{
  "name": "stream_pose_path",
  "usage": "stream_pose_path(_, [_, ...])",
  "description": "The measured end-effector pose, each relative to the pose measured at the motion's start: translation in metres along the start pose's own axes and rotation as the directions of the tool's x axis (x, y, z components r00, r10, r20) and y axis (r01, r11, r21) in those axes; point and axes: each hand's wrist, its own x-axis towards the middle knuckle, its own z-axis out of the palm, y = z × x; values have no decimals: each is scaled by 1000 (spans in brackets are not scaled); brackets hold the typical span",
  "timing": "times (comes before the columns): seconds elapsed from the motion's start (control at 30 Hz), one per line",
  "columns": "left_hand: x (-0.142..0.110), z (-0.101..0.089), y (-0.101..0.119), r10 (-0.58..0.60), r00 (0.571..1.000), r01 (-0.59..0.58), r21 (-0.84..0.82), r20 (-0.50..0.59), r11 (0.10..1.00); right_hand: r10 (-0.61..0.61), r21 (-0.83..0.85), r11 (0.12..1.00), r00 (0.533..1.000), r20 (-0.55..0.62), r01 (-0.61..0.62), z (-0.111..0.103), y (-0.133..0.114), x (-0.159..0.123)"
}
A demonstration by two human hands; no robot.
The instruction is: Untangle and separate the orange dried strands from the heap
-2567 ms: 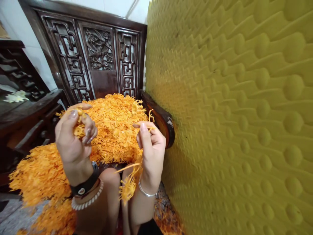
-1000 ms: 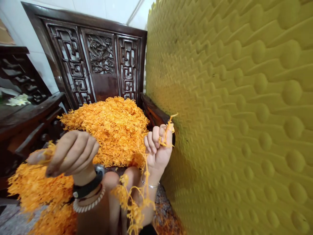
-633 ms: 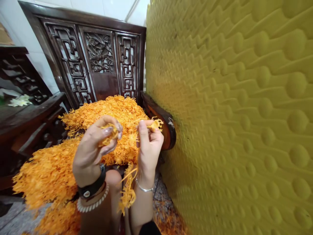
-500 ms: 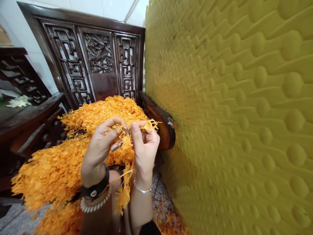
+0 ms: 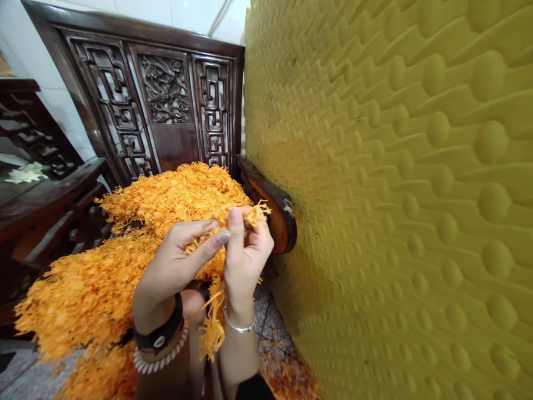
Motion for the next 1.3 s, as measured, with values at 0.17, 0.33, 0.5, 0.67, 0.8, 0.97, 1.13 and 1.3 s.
stream_pose_path(0.17, [-3, -2, -8, -67, 996, 45, -338, -56, 940, 246, 36, 963, 928, 281, -266, -7, -7, 0])
stream_pose_path(0.33, [0, -2, -20, 20, 996, 51, -757, 84, 651, 201, 456, 797, 885, 419, -397, -1, -11, 3])
stream_pose_path(0.5, [9, -7, -19, 18, 997, -73, -790, -79, 608, 132, 540, 753, 890, 437, -377, 0, 4, 11])
stream_pose_path(0.67, [8, -9, -12, -142, 978, 17, -624, -152, 781, 150, 114, 907, 563, 812, -406, -15, 12, 12])
stream_pose_path(0.8, [1, -11, -9, -128, 984, 45, -512, -127, 858, 189, -18, 912, 383, 904, -410, -23, 9, 16])
stream_pose_path(0.97, [-2, -15, -9, -4, 999, -4, -216, -38, 976, 239, -101, 925, 354, 904, -367, -24, 7, 17])
stream_pose_path(1.13, [2, -25, -11, 9, 993, -1, -61, 117, 998, 283, -137, 902, 321, 904, -410, -22, 8, 20])
stream_pose_path(1.3, [-2, -23, -15, -24, 998, 14, -140, -67, 990, 271, -126, 954, 606, 748, -272, -20, 2, 18])
